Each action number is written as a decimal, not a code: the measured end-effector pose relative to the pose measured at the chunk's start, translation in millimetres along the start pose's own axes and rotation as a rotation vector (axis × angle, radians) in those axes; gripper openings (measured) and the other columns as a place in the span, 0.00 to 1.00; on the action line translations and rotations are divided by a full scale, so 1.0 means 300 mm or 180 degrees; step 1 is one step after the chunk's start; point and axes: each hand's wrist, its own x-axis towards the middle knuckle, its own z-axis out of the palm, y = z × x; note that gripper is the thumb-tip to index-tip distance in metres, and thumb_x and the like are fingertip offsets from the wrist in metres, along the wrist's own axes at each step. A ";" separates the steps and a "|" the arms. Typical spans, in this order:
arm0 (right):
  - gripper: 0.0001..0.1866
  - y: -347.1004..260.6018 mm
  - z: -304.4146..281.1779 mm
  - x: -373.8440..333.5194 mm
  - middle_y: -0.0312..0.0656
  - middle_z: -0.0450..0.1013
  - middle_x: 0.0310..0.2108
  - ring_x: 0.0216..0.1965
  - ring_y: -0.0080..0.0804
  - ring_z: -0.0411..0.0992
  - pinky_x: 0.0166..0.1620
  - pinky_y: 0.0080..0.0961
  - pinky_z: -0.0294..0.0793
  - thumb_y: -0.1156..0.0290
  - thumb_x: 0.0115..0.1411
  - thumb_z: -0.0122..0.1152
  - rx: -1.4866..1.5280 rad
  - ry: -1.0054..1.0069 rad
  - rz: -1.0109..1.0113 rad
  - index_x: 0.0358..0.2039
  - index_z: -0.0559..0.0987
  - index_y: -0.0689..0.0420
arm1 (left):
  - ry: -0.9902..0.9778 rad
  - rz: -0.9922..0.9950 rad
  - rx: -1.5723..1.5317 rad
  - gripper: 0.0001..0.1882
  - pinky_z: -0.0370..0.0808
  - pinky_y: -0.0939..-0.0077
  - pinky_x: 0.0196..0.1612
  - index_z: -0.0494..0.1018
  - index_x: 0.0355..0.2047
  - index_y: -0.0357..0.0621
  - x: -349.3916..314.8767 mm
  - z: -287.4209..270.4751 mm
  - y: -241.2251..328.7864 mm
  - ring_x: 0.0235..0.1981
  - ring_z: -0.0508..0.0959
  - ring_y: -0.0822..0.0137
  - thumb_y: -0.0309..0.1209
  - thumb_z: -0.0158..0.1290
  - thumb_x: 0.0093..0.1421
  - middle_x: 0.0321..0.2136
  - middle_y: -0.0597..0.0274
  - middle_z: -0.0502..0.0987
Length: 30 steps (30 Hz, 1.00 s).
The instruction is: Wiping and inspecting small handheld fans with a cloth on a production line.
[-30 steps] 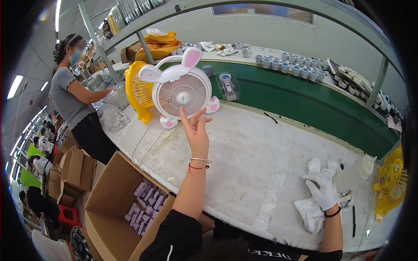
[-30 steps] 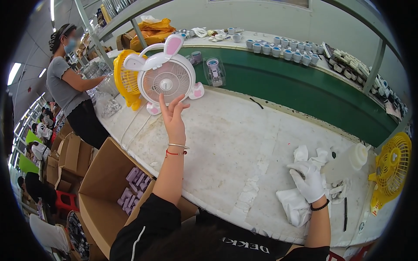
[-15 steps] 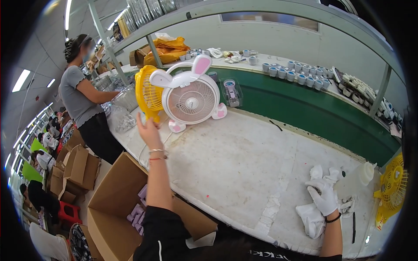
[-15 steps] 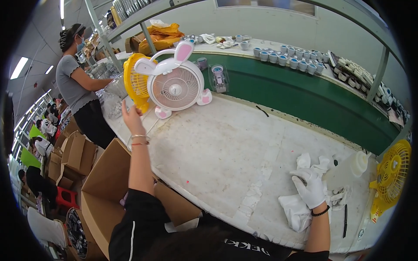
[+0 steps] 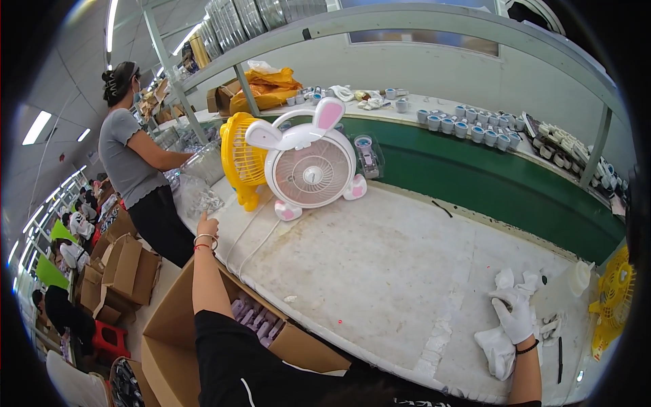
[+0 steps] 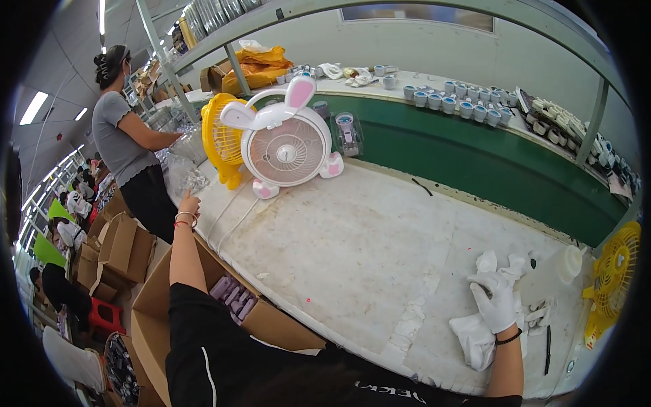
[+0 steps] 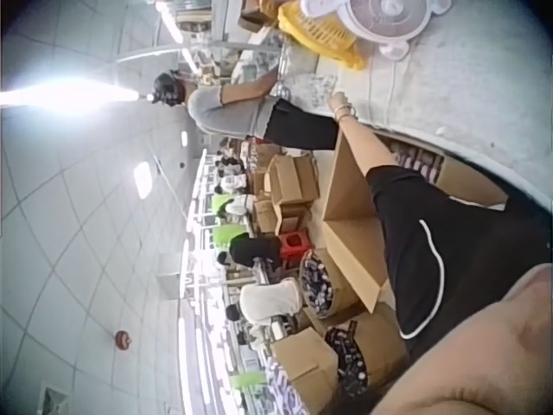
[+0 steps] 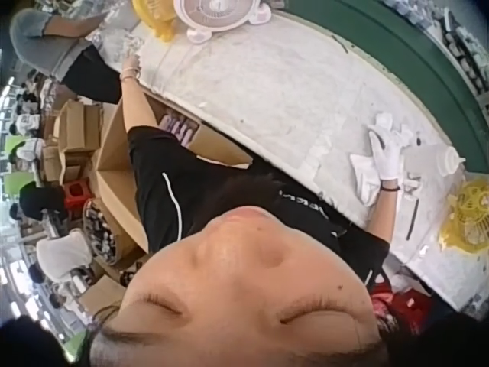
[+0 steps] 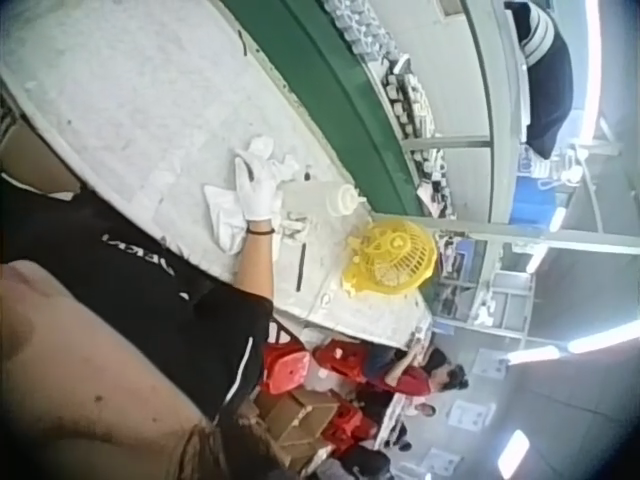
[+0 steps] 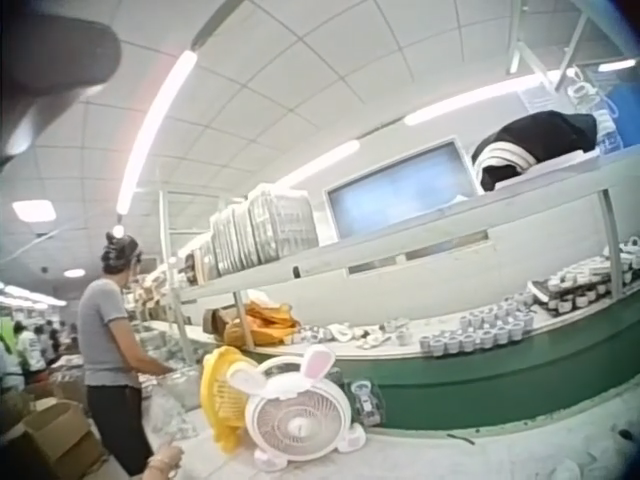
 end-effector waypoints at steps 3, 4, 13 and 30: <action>0.07 0.000 0.003 0.001 0.42 0.76 0.31 0.34 0.38 0.72 0.40 0.30 0.70 0.78 0.54 0.61 -0.0063 0.0042 -0.0043 0.34 0.82 0.57 | 0.0018 0.0035 0.0015 0.38 0.68 0.71 0.20 0.56 0.68 0.62 0.005 -0.003 -0.006 0.16 0.66 0.69 0.26 0.46 0.54 0.19 0.63 0.68; 0.08 0.002 0.004 0.001 0.42 0.76 0.31 0.34 0.38 0.72 0.40 0.30 0.70 0.78 0.53 0.61 -0.0068 0.0070 -0.0082 0.34 0.82 0.57 | 0.0014 0.0023 0.0016 0.38 0.68 0.71 0.20 0.56 0.68 0.62 0.004 -0.002 -0.009 0.16 0.66 0.69 0.26 0.46 0.54 0.19 0.63 0.68; 0.07 -0.009 0.001 -0.002 0.43 0.76 0.32 0.34 0.39 0.73 0.40 0.31 0.70 0.78 0.54 0.61 -0.0236 0.0030 -0.0229 0.34 0.82 0.56 | -0.0289 -0.0179 0.0376 0.36 0.67 0.70 0.18 0.56 0.67 0.54 -0.002 0.036 -0.018 0.15 0.67 0.68 0.28 0.47 0.56 0.18 0.63 0.68; 0.09 -0.013 -0.030 0.006 0.42 0.75 0.31 0.32 0.33 0.71 0.38 0.25 0.70 0.79 0.57 0.57 0.0022 -0.0106 -0.0367 0.38 0.81 0.59 | -0.2684 0.2520 -0.1452 0.07 0.68 0.87 0.26 0.78 0.39 0.44 -1.123 0.652 0.362 0.24 0.72 0.82 0.28 0.50 0.64 0.23 0.72 0.74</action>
